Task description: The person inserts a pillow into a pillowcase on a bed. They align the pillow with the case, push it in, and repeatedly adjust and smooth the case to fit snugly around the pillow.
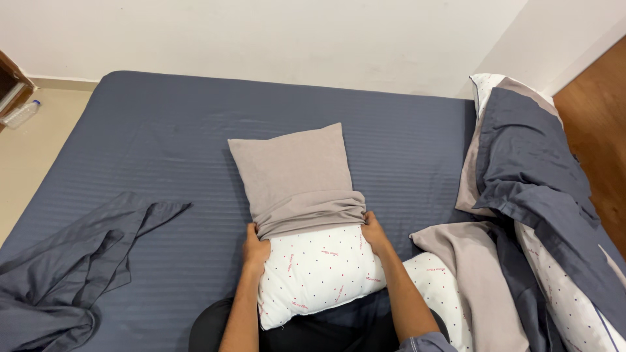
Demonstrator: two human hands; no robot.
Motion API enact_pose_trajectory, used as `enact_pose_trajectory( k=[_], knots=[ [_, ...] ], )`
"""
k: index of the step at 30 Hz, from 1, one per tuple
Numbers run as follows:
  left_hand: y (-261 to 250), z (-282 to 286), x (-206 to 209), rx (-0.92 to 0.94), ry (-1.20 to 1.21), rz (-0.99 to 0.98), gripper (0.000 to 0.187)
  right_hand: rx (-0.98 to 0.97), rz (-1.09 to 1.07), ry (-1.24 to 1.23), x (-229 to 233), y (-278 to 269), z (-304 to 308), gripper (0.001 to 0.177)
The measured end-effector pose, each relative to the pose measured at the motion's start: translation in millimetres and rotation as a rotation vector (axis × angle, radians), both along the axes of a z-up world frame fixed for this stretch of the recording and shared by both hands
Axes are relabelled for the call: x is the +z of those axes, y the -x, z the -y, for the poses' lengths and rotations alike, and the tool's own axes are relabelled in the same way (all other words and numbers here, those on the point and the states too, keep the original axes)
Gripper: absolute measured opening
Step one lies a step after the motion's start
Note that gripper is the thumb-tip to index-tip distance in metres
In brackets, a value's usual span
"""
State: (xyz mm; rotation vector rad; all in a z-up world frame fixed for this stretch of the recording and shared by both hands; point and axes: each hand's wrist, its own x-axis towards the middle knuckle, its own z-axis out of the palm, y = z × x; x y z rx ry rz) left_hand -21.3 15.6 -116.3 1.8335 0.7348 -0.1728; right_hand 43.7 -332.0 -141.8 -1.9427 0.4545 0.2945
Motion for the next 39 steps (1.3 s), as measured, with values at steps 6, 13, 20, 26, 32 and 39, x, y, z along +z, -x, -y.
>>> enact_pose_trajectory(
  k=[6, 13, 20, 26, 32, 39],
  knots=[
    [-16.4, -12.4, 0.2, -0.148, 0.369, 0.521, 0.072, -0.007, 0.034, -0.449, 38.0, -0.5, -2.3, 0.082],
    [-14.1, -7.3, 46.5, -0.326, -0.083, 0.207, 0.065, 0.157, 0.1, 0.282, 95.3, 21.1, -10.1, 0.064],
    [17.5, 16.1, 90.8, -0.307, -0.983, 0.636, 0.05, 0.196, 0.768, 0.701, 161.4, 61.9, -35.6, 0.044],
    [27.5, 25.4, 80.5, -0.656, -1.195, 0.985, 0.035, 0.612, 1.059, 0.632, 170.5, 73.6, -49.1, 0.042],
    [17.9, -1.5, 49.1, -0.329, -0.557, 0.037, 0.045, 0.177, 0.223, 0.648, 100.3, 44.6, -10.5, 0.045],
    [-5.4, -11.6, -50.0, -0.162, 0.103, 0.053, 0.06, 0.244, -0.041, 0.444, 61.9, 23.8, 4.1, 0.07]
  ],
)
